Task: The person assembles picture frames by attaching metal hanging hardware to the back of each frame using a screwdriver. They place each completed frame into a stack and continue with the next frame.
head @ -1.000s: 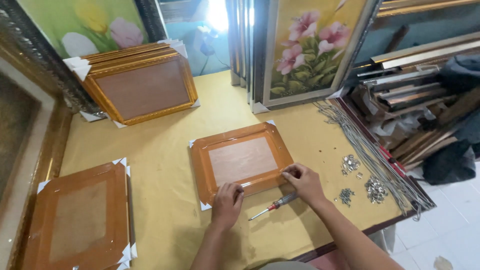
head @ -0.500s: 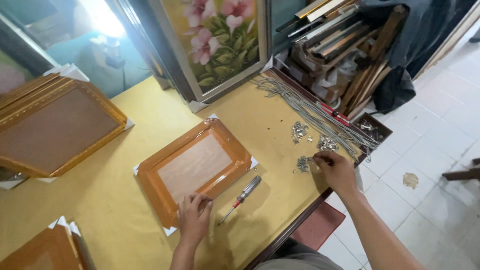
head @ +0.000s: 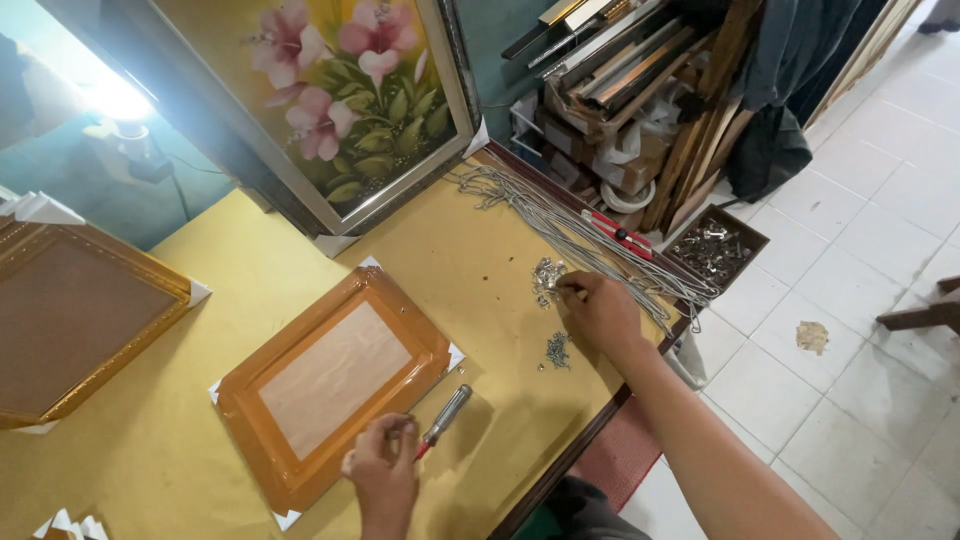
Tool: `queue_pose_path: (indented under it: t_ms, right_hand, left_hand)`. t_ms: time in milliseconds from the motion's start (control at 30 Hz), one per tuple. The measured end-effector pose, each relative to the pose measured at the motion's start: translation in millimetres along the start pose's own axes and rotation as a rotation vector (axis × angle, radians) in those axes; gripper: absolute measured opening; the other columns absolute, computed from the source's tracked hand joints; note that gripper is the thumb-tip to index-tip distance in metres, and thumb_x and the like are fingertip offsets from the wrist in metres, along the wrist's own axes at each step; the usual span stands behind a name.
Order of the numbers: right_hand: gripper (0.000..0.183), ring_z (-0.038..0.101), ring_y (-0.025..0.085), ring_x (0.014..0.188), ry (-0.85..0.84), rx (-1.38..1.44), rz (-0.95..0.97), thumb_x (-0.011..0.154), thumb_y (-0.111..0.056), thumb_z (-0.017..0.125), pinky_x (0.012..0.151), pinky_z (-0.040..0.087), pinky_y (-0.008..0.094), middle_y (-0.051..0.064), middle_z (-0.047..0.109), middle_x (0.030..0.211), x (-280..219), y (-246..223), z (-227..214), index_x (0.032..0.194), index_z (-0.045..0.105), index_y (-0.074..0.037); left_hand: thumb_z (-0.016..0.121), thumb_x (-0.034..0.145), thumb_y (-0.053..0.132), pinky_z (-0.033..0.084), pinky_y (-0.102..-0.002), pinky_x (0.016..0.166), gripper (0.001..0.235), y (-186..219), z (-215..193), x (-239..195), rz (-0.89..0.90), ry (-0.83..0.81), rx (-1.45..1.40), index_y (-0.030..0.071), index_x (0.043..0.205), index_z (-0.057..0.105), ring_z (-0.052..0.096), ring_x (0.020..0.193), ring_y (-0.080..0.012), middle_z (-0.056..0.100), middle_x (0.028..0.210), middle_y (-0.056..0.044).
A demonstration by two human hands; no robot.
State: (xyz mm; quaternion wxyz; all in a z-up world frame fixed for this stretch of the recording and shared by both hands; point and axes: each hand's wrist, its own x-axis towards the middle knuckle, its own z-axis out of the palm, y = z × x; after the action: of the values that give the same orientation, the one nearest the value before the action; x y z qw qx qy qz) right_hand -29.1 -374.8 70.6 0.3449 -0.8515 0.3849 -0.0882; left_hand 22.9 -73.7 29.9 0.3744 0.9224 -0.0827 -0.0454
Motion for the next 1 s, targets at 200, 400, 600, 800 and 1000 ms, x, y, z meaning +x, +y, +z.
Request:
queue_pose_path:
  t_ms: [200,400,600,800,1000]
  right_hand:
    - [0.026,0.061,0.030,0.080,0.045,-0.091,-0.102,0.082,-0.021,0.049,0.064,0.049,0.044,0.007,0.067,0.090,38.2,16.7,8.4,0.101,0.066,-0.021]
    - [0.023,0.064,0.021,0.076,0.053,0.073,-0.002,0.080,-0.016,0.055,0.070,0.051,0.037,0.003,0.068,0.091,24.2,31.1,-15.1,0.100,0.065,-0.016]
    - [0.020,0.064,0.014,0.069,-0.062,0.113,0.044,0.079,-0.024,0.056,0.066,0.049,0.027,-0.001,0.070,0.083,-7.1,56.6,-13.7,0.096,0.067,-0.019]
    - [0.022,0.062,0.035,0.084,-0.140,0.132,-0.043,0.075,-0.017,0.055,0.076,0.050,0.044,0.010,0.069,0.086,-24.9,48.6,-22.3,0.094,0.067,-0.018]
    - [0.028,0.062,0.025,0.093,-0.166,0.141,-0.428,0.075,0.001,0.049,0.085,0.049,0.036,0.009,0.065,0.100,-7.4,73.0,27.8,0.099,0.063,-0.004]
  left_hand:
    - [0.068,0.072,0.021,0.043,-0.021,0.064,0.005,57.5,38.5,-21.4,-0.005,-0.215,-0.233,0.019,0.076,0.067,0.060,0.066,-0.0052,0.070,0.073,0.007]
    - [0.068,0.069,0.032,0.022,-0.032,0.081,0.003,69.5,66.8,-26.3,0.140,-0.283,0.068,0.031,0.071,0.065,0.057,0.073,-0.0034,0.066,0.074,0.021]
    - [0.069,0.071,0.024,0.022,-0.033,0.071,0.006,104.2,97.3,-4.5,0.338,-0.198,0.027,0.027,0.077,0.068,0.059,0.074,-0.0060,0.066,0.078,0.014]
    - [0.070,0.069,0.020,0.044,-0.036,0.072,0.026,102.1,131.6,14.0,0.464,-0.306,0.078,0.020,0.094,0.064,0.057,0.079,-0.0206,0.061,0.078,0.001]
    - [0.064,0.073,0.016,0.048,-0.028,0.079,0.037,98.7,122.2,7.6,0.155,-0.436,-0.022,0.009,0.109,0.057,0.057,0.088,-0.0184,0.057,0.103,-0.003]
